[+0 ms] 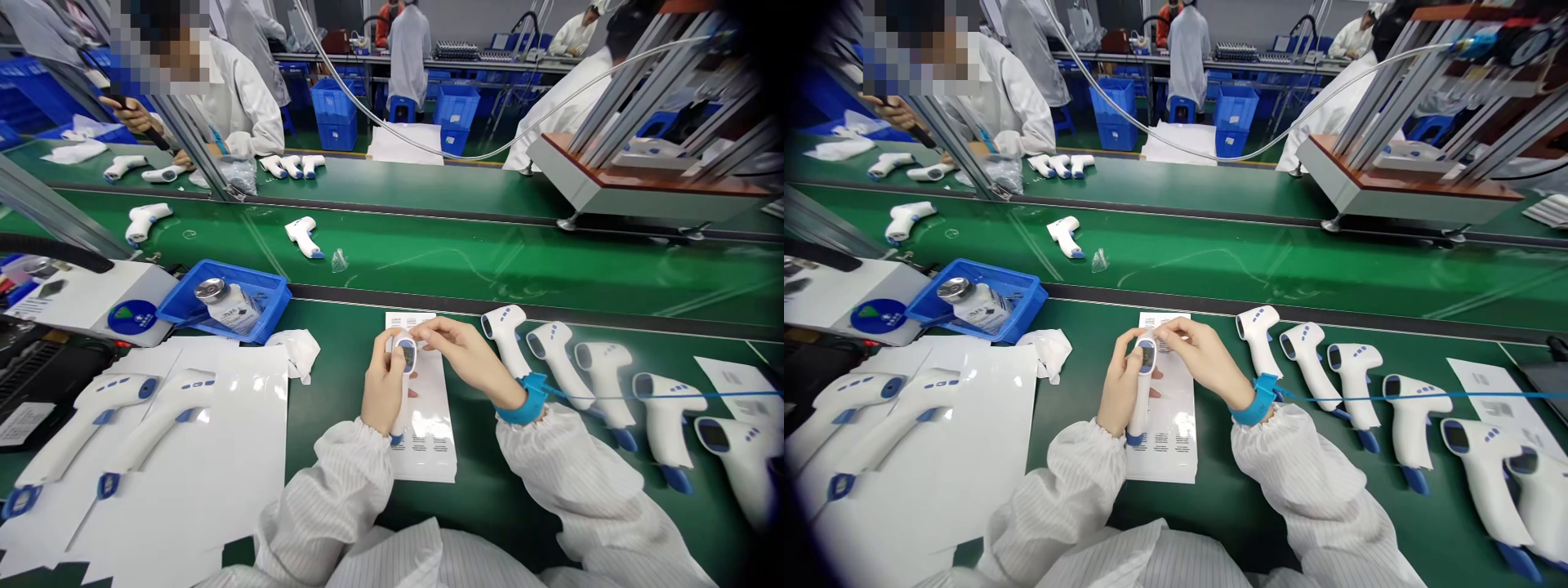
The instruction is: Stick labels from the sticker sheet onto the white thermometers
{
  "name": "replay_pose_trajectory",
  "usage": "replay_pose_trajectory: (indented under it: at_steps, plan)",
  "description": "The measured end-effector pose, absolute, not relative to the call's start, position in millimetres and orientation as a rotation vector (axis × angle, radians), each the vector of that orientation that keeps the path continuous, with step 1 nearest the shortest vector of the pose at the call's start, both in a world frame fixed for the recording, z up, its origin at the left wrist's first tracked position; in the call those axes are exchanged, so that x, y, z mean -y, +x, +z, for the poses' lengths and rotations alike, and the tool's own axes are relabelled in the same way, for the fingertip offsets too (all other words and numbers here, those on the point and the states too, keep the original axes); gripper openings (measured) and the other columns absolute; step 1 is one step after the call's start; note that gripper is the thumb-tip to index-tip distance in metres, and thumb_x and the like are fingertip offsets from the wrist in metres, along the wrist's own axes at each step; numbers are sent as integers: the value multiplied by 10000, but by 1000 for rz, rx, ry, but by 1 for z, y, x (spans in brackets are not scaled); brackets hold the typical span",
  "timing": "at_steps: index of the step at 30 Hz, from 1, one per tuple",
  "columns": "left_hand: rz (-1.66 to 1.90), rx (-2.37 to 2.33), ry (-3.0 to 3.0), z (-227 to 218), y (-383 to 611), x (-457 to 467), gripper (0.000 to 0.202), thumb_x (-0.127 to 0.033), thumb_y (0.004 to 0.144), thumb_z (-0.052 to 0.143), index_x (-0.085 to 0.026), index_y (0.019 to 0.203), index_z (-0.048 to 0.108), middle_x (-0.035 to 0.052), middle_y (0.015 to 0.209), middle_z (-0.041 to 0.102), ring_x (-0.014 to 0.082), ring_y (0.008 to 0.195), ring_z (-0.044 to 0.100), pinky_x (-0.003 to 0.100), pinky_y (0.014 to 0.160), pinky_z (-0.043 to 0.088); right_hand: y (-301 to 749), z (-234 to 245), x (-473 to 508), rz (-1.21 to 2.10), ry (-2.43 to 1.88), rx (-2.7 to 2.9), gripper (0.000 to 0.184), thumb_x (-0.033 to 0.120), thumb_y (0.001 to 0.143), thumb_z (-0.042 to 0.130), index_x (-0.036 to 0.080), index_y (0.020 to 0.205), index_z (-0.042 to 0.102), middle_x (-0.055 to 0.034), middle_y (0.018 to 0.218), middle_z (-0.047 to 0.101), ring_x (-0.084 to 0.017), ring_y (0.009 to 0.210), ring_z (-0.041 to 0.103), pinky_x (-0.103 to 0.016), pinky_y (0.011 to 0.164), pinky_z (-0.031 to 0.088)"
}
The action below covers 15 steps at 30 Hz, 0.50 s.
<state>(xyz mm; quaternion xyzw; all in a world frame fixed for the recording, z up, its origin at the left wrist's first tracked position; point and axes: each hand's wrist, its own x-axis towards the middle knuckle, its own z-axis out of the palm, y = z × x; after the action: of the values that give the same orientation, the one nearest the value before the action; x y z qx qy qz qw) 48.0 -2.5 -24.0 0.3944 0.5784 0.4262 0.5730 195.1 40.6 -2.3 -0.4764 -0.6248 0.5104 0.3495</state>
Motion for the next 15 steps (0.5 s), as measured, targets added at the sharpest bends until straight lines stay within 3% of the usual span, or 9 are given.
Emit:
replay_pose_trajectory:
  at_steps: [4, 9, 15]
  plan:
    - [1158, -1399, 1103, -18, 48, 9, 365, -372, 937, 445, -298, 1294, 468, 55, 998, 610, 198, 863, 631, 270, 586, 578, 191, 0, -24, 1293, -1180, 1492, 181, 392, 868, 614, 216, 896, 643, -42, 994, 666, -198, 938, 629, -361, 845, 502]
    - [1322, -1425, 1364, -21, 48, 13, 407, -321, 914, 498, -265, 1316, 478, 87, 1288, 559, 241, 1112, 581, 359, 854, 542, 184, 14, -11, 1017, -1176, 1568, 119, 295, 824, 674, 215, 749, 629, -41, 966, 610, -191, 963, 595, -304, 772, 506]
    - [1316, -1472, 1365, -19, 47, 17, 432, -354, 926, 492, -279, 1350, 465, 82, 1271, 575, 244, 1100, 588, 357, 901, 497, 179, 25, 6, 1002, -1306, 1665, 141, 346, 891, 587, 226, 827, 550, 1, 753, 643, -147, 617, 652, -280, 589, 510]
